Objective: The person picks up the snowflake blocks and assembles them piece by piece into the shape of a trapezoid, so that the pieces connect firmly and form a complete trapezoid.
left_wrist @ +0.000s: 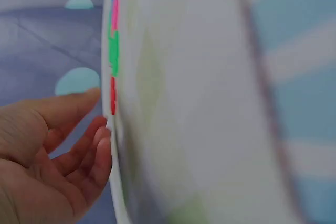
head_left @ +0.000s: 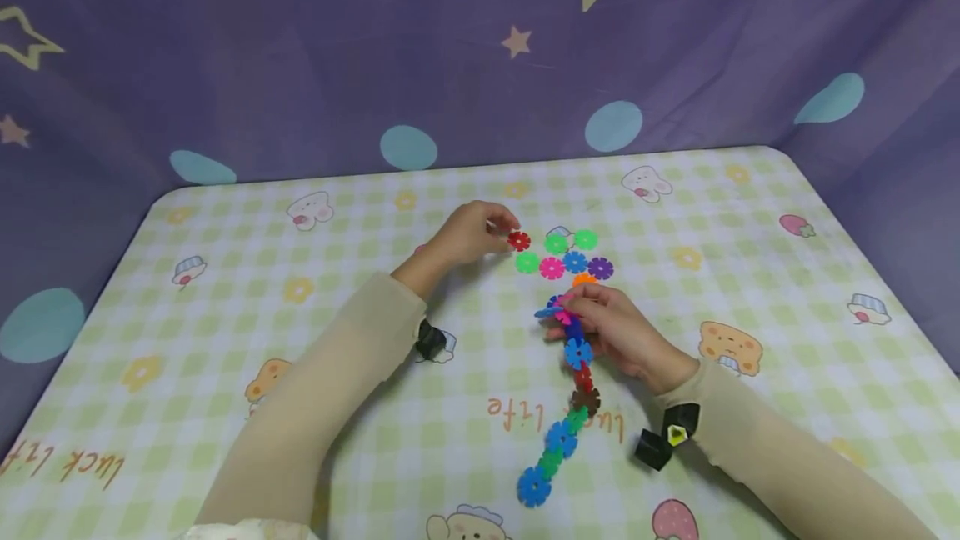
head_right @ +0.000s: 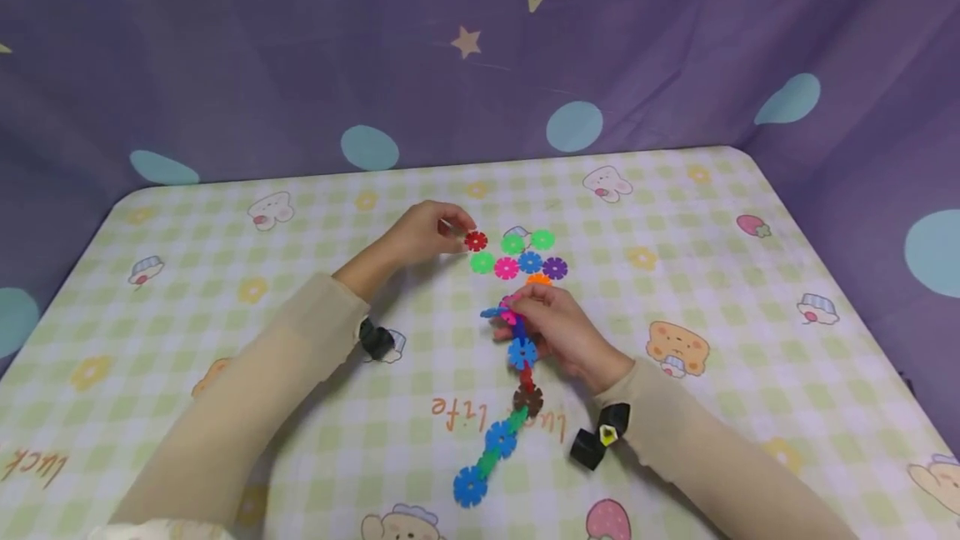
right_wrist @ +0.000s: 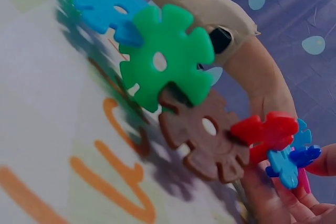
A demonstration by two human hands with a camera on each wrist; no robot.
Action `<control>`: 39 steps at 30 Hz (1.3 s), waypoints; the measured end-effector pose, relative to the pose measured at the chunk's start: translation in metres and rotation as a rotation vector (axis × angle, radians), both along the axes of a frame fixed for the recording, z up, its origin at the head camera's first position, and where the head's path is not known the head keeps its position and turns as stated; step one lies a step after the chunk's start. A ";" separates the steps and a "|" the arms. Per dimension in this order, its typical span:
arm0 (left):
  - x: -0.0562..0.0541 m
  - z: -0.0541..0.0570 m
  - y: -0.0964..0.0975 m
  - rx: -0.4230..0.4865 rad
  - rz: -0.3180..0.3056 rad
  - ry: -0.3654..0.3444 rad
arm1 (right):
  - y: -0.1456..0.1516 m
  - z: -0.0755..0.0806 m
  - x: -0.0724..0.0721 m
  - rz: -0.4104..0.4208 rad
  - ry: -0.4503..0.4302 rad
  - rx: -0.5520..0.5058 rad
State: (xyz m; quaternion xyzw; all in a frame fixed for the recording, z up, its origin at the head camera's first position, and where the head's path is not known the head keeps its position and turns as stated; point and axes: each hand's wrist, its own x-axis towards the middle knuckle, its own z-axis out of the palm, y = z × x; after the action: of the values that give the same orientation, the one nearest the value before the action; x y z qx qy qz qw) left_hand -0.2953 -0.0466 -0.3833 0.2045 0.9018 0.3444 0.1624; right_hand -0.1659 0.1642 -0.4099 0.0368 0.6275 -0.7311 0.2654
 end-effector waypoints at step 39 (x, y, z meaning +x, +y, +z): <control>-0.007 -0.004 -0.012 -0.008 -0.026 -0.095 | -0.007 -0.003 0.004 0.048 0.040 -0.182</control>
State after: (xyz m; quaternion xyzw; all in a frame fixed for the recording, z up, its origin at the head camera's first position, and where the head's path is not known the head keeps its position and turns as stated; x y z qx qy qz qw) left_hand -0.3022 -0.0588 -0.3872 0.1990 0.8917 0.3478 0.2106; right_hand -0.1616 0.1570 -0.4129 -0.0173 0.5642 -0.7792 0.2723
